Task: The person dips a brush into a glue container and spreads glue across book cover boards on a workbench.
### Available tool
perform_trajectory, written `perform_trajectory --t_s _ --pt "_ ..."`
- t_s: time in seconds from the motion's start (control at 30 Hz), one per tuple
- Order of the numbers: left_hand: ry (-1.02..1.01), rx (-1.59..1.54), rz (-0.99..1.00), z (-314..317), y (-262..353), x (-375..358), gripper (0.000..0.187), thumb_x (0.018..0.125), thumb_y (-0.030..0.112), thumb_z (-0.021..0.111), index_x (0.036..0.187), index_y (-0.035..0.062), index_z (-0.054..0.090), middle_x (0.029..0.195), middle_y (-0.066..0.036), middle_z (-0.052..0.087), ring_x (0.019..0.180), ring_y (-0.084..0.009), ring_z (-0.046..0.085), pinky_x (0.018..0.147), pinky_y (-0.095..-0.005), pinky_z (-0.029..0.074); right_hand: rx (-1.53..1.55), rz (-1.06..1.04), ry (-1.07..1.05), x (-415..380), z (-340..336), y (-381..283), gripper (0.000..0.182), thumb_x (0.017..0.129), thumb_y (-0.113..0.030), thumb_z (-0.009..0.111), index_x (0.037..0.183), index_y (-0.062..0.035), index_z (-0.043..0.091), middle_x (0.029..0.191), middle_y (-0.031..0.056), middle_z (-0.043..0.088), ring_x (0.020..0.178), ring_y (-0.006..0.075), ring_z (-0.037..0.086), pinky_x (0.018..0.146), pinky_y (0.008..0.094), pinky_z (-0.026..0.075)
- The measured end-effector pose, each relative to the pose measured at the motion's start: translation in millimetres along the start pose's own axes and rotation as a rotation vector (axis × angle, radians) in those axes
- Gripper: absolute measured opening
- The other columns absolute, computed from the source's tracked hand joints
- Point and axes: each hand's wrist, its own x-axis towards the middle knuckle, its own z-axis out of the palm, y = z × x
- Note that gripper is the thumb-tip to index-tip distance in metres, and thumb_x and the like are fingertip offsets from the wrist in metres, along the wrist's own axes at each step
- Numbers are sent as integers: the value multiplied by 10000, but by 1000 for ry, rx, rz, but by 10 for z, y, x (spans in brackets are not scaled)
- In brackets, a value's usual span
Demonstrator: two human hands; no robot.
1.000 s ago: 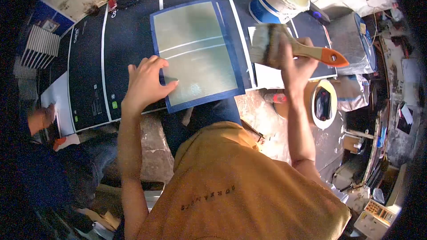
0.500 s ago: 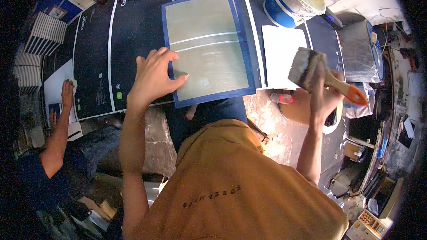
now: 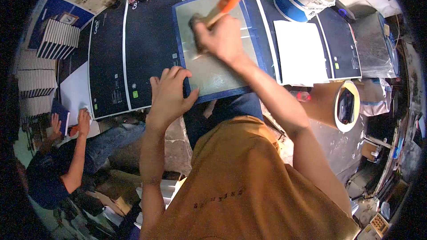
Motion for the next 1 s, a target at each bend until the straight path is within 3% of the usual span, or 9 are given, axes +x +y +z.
perform_trajectory --t_s 0.13,0.23,0.37,0.47,0.5,0.6,0.73,0.93,1.0 --pt "1 -2 8 -11 -16 11 382 784 302 732 1090 107 612 1048 -56 571 1027 -250 524 861 -435 325 -73 -113 177 55 -764 746 283 828 -253 718 803 23 662 700 140 692 646 176 669 632 330 528" --pt "16 -54 17 -9 -48 35 358 775 288 737 1054 90 632 1020 -58 587 1001 -247 535 849 -434 334 -461 -97 449 -147 -1612 1055 229 832 -200 738 854 14 661 736 106 687 672 133 635 649 303 514" --pt "216 -479 -50 135 -389 297 391 747 272 761 1058 59 660 1020 -76 622 894 -220 585 774 -379 427 -153 45 626 -648 -2399 1305 276 865 -227 752 883 32 659 828 79 675 752 123 619 667 279 506" --pt "347 -725 -445 289 -625 714 487 741 270 757 1149 28 648 1084 -132 642 853 -214 635 750 -314 513 85 146 793 -877 -2237 1038 272 882 -224 746 885 27 641 826 67 643 747 108 591 662 240 474" --pt "245 -809 -535 244 -617 828 526 745 252 727 1195 -2 631 1135 -173 651 948 -244 663 839 -340 516 110 124 798 -933 -2218 1125 257 886 -208 741 850 22 633 782 52 623 713 96 569 640 223 456" --pt "178 -649 -564 274 -552 1057 486 781 215 700 1195 -27 620 1062 -113 650 923 -173 619 811 -308 486 -127 136 703 -1031 -2199 1240 275 882 -213 746 815 23 622 757 41 612 687 86 544 620 221 448" --pt "132 -691 -600 344 -671 1143 518 748 229 702 1177 -51 629 1139 -167 685 1053 -268 666 900 -339 506 26 152 729 -967 -2073 1188 294 877 -218 754 787 25 615 738 31 598 678 82 531 623 219 443" --pt "209 -624 -522 190 -787 973 482 776 208 706 1178 -47 632 1142 -180 667 955 -265 673 849 -345 521 191 131 754 -919 -2114 1234 219 896 -167 733 903 24 626 850 48 622 732 93 566 672 237 475" --pt "470 -236 -330 218 -697 813 471 795 194 701 1210 7 578 1172 -176 575 1057 -358 583 938 -418 469 273 91 787 -800 -2098 1187 229 899 -170 729 953 30 632 893 68 645 759 107 598 698 250 500"
